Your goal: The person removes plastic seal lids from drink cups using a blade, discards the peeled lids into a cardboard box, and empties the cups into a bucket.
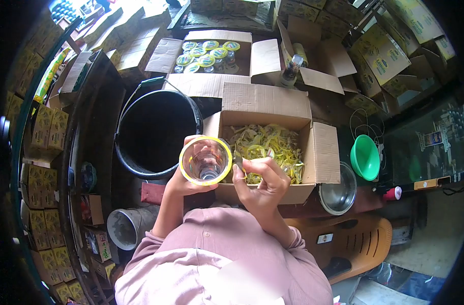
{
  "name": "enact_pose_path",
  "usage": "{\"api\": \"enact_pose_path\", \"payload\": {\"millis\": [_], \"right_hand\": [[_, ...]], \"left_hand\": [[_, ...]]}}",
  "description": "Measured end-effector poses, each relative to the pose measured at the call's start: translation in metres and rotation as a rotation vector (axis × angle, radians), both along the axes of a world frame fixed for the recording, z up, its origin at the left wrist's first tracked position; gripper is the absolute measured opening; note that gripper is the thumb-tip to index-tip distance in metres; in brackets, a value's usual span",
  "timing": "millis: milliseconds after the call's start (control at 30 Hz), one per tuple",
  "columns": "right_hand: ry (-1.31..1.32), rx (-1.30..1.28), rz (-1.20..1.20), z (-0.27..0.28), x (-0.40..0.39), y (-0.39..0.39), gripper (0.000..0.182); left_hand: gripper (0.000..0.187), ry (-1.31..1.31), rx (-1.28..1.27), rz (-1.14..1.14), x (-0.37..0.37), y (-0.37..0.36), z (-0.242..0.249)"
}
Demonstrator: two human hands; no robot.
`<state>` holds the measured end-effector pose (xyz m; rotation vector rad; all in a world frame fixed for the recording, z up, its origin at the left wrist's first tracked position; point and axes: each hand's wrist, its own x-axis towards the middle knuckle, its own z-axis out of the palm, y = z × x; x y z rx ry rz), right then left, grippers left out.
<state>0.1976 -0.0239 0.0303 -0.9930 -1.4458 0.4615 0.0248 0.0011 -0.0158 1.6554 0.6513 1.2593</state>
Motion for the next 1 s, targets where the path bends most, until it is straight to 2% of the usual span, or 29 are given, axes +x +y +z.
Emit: {"api": "enact_pose_path", "payload": {"millis": [200, 300, 600, 1000], "right_hand": [[0.027, 0.004, 0.032, -0.0017, -0.003, -0.0009, 0.018], [0.008, -0.005, 0.042, -0.0034, -0.0028, -0.0015, 0.018], [-0.054, 0.044, 0.011, 0.0, -0.002, 0.0012, 0.019], [-0.105, 0.074, -0.02, -0.0013, -0.0023, 0.0034, 0.019]], "left_hand": [[0.094, -0.008, -0.024, 0.026, 0.0, -0.0021, -0.0029], [0.091, 0.122, 0.103, 0.063, -0.0016, -0.0009, -0.0011], [0.087, 0.051, -0.043, -0.014, -0.0013, -0.0052, 0.0011], [0.086, 0.017, -0.049, -0.019, -0.0016, -0.001, -0.0023]]}}
